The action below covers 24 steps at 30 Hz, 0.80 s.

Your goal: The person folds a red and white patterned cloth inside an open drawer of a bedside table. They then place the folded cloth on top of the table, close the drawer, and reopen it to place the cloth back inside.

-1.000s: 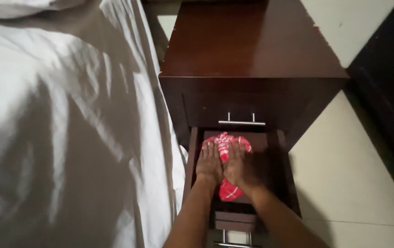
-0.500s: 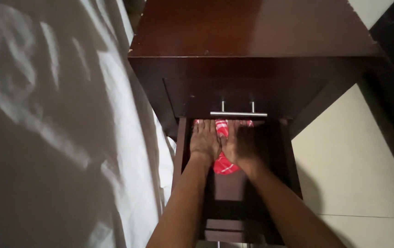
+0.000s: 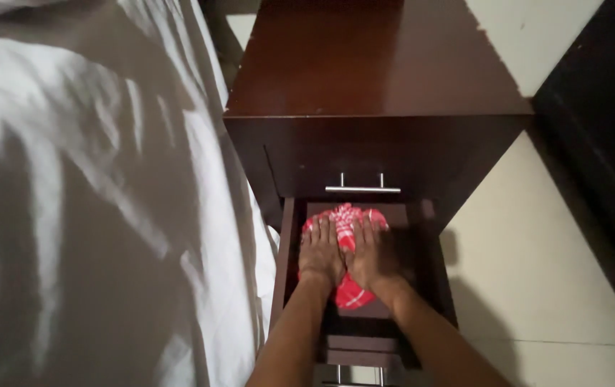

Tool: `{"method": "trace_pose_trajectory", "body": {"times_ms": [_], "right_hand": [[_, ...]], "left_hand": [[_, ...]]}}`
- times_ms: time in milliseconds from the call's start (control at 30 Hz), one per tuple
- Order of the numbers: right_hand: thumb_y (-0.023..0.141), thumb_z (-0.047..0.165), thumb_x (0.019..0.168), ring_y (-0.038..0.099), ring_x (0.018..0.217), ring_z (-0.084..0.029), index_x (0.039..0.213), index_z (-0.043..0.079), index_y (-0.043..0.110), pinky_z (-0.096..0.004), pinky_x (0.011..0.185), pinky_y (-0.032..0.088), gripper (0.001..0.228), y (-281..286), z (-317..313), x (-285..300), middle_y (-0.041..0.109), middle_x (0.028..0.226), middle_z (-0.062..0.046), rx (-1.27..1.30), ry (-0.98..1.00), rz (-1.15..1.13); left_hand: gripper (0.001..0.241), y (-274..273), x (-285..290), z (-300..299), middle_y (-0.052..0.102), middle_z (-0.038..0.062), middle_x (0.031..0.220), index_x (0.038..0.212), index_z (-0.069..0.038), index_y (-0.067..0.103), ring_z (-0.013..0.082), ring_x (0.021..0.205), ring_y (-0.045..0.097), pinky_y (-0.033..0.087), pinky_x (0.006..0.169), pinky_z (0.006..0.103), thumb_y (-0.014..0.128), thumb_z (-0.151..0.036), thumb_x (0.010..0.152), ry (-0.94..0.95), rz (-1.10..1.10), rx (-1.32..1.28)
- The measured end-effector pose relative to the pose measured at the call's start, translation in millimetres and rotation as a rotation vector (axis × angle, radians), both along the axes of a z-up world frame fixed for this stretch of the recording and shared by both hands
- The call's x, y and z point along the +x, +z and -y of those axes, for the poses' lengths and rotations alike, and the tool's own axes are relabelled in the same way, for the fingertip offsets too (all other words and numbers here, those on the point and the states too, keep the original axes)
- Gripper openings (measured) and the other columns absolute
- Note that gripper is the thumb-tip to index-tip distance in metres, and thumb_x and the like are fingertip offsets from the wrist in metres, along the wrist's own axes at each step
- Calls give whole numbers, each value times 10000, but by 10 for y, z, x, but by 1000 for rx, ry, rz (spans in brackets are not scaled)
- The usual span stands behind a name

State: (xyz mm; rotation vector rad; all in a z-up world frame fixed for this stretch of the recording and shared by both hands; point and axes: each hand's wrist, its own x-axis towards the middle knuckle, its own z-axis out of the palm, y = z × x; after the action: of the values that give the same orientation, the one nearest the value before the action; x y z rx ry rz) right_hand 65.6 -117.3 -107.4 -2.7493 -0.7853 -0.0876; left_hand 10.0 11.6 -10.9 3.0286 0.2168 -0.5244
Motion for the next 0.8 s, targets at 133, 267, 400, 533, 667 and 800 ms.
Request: {"method": "trace_pose_trajectory", "body": {"times_ms": [133, 267, 400, 533, 667, 800], "right_hand": [[508, 426, 1000, 129, 1527, -469, 1585, 29, 234, -570, 1249, 135, 759, 346, 142, -211, 115, 1674, -247, -101, 19, -88], [553, 391, 975, 81, 1547, -445, 1591, 26, 181, -542, 1253, 118, 807, 610, 259, -354, 66, 1680, -232, -129, -8, -232], [587, 344, 961, 98, 1553, -435, 1590, 17, 177, -543, 1256, 131, 819, 710, 337, -376, 65, 1693, -213, -146, -60, -245], [604, 294, 933, 165, 1499, -494, 1570, -43, 191, -536, 1224, 171, 830, 256, 463, -105, 85, 1658, -296, -16, -27, -104], [633, 290, 908, 352, 1421, -514, 1533, -43, 285, -546, 1201, 295, 789, 270, 476, 34, 253, 1615, -314, 62, 1, 41], [661, 252, 888, 492, 1280, -520, 1534, -88, 252, -533, 1081, 421, 837, 358, 373, 262, 370, 1514, -377, 156, -17, -76]], "left_hand": [[788, -103, -144, 76, -9, 150, 1735, 1635, -24, 53, 334, 1593, -25, 69, 1273, 454, 377, -427, 1040, -37, 42, 9], [811, -39, -234, 236, 2, 161, 1731, 1637, -13, 56, 346, 1595, -23, 71, 1274, 466, 393, -443, 1038, -51, 18, -3], [810, -29, -172, 393, -13, 174, 1727, 1628, 2, 37, 349, 1592, -24, 66, 1278, 471, 369, -458, 1050, -91, 7, 21], [812, -143, -2, 460, -20, 167, 1730, 1628, 7, 18, 346, 1585, -12, 85, 1272, 462, 360, -450, 1049, -91, 36, -4], [786, -220, 210, 435, -26, 170, 1726, 1627, 10, 4, 350, 1585, -10, 90, 1262, 470, 348, -409, 1058, -121, 37, 58], [752, -189, 415, 349, 30, 187, 1717, 1618, 16, 46, 355, 1579, 33, 105, 1267, 471, 289, -447, 1079, -141, 65, 66]]}}
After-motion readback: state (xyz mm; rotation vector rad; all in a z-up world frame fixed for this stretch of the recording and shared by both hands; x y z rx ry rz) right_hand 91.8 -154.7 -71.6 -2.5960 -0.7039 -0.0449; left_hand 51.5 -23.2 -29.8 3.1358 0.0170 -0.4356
